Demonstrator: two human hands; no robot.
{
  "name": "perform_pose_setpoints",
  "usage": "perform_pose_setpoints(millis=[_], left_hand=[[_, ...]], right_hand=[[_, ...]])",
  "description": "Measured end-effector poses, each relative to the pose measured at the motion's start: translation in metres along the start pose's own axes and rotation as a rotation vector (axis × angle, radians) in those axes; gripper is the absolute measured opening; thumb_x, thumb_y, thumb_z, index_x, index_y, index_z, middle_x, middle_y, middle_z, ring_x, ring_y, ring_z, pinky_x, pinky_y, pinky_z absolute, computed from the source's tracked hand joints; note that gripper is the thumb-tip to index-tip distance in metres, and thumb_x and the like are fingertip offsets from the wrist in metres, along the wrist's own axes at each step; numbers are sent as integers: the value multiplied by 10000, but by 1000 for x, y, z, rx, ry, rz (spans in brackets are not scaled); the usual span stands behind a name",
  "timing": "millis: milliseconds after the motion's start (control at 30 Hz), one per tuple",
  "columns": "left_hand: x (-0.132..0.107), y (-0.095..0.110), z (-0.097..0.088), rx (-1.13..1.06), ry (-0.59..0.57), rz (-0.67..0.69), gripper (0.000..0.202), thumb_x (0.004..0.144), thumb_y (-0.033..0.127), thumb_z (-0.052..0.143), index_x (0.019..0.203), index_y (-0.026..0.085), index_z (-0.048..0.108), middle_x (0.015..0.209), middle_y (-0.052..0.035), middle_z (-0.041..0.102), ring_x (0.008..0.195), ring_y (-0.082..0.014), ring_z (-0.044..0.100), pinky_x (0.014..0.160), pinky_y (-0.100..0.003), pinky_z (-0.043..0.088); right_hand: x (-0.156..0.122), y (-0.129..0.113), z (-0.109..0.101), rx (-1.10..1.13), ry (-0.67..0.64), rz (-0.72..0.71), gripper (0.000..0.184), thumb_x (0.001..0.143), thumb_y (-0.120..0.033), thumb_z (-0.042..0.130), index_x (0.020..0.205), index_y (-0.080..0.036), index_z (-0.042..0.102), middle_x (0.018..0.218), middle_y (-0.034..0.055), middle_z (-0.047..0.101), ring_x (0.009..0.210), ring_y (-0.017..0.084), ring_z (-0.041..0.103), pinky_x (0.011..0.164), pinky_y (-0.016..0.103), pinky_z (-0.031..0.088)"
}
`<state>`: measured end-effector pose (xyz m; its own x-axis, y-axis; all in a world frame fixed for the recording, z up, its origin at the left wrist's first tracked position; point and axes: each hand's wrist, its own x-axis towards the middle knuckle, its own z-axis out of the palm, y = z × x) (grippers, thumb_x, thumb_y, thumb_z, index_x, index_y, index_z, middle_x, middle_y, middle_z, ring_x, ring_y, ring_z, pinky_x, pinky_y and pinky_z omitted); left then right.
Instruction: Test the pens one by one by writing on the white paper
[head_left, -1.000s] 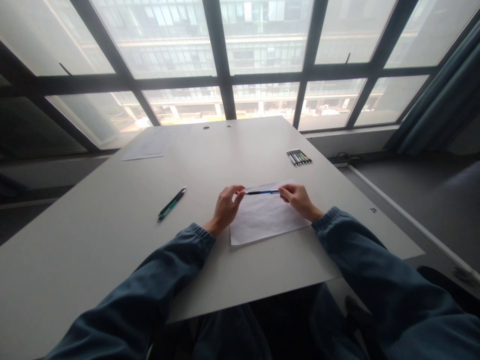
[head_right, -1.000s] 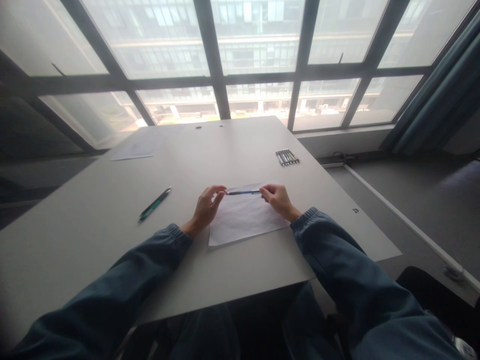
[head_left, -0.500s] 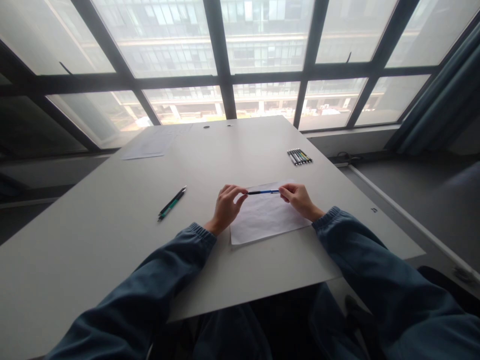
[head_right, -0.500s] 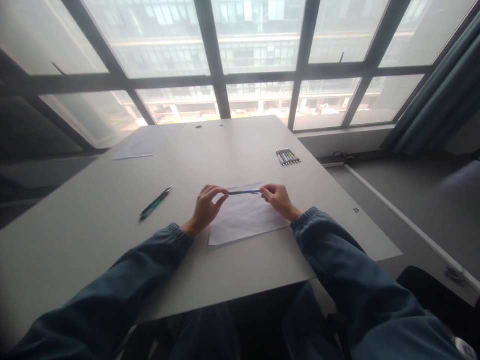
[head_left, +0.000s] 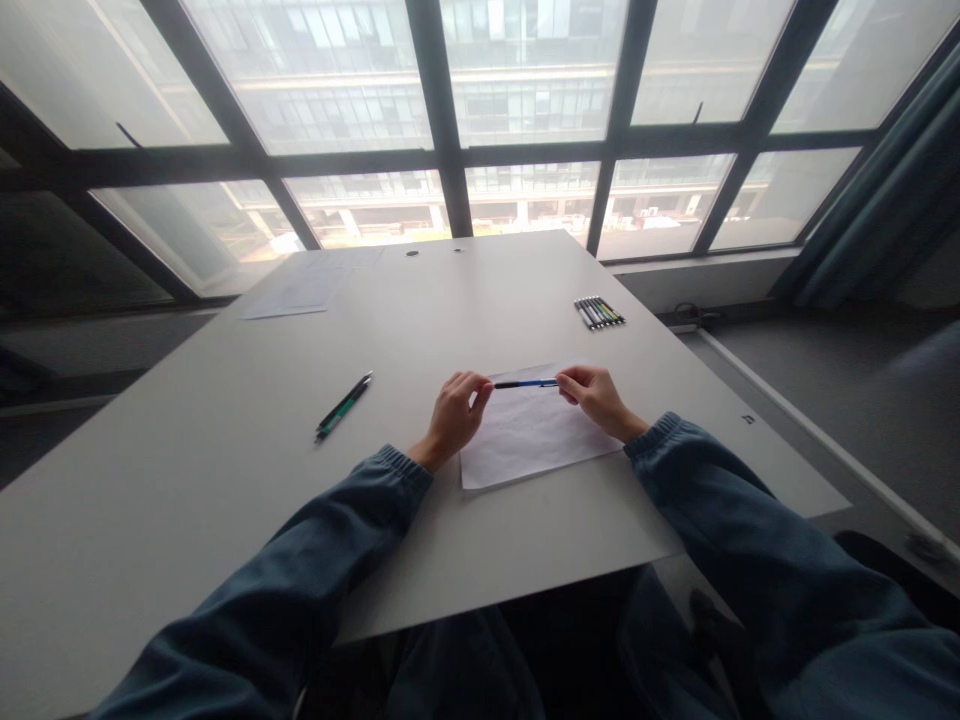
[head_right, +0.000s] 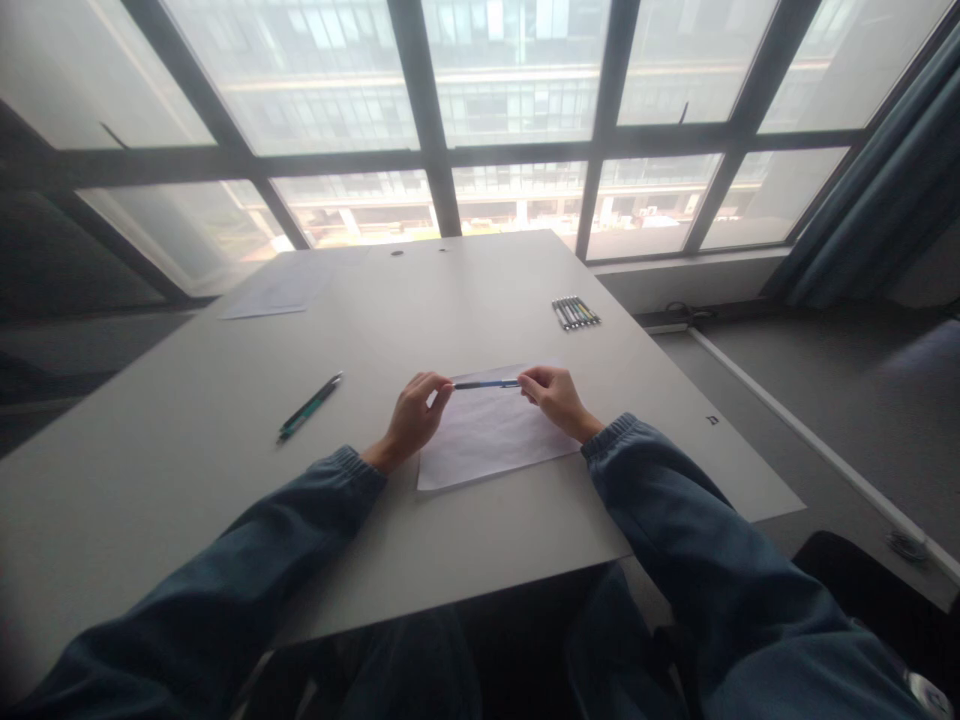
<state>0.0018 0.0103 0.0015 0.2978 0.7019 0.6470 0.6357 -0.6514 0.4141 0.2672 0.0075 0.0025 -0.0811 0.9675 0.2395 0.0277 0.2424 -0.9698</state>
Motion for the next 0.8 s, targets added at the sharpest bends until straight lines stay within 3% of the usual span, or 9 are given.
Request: perform_pose_setpoints(millis=[300,367,433,533,800], left_hand=[[-1,-5,1,-54,-60,-17,470,1043,441,393,721,196,634,718,-39,661,762,-194,614,786,-330,468],[-2,-4,0,-86,-57,-33,456,1044,449,386,802,192,675,754,-44,685,797,-199,635,813,-338,475],[-2,-3,0,-123,-43,-64,410,1047,446,383,1001,188,697,825,-50,715,860,-204,654,851,-347,482],[-3,-3,-1,-158,-31,-98,378,1038,450,418,1221,198,632,954,-60,731,914,-198,664,863,-344,497],[-2,-5,1,-145,18,17,348,907,420,686,1187,218,648,1019,-65,719,953,-208,665,870,-371,535]], right_hand=[[0,1,0,8,-16,5,381,769,-516,757,767,-140,701,601,12,597,535,107,463,494,250,348],[0,1,-1,4,-8,2,385,766,-519,757,768,-139,703,601,13,600,534,107,466,493,251,350],[1,1,-1,-5,-1,1,388,762,-522,758,765,-138,703,602,14,602,533,107,466,492,250,350],[1,1,-1,-10,4,-1,386,766,-521,751,761,-138,702,604,15,605,535,106,466,492,249,348],[1,-7,1,-20,18,5,387,759,-523,745,740,-140,696,598,18,602,531,110,468,493,253,343]])
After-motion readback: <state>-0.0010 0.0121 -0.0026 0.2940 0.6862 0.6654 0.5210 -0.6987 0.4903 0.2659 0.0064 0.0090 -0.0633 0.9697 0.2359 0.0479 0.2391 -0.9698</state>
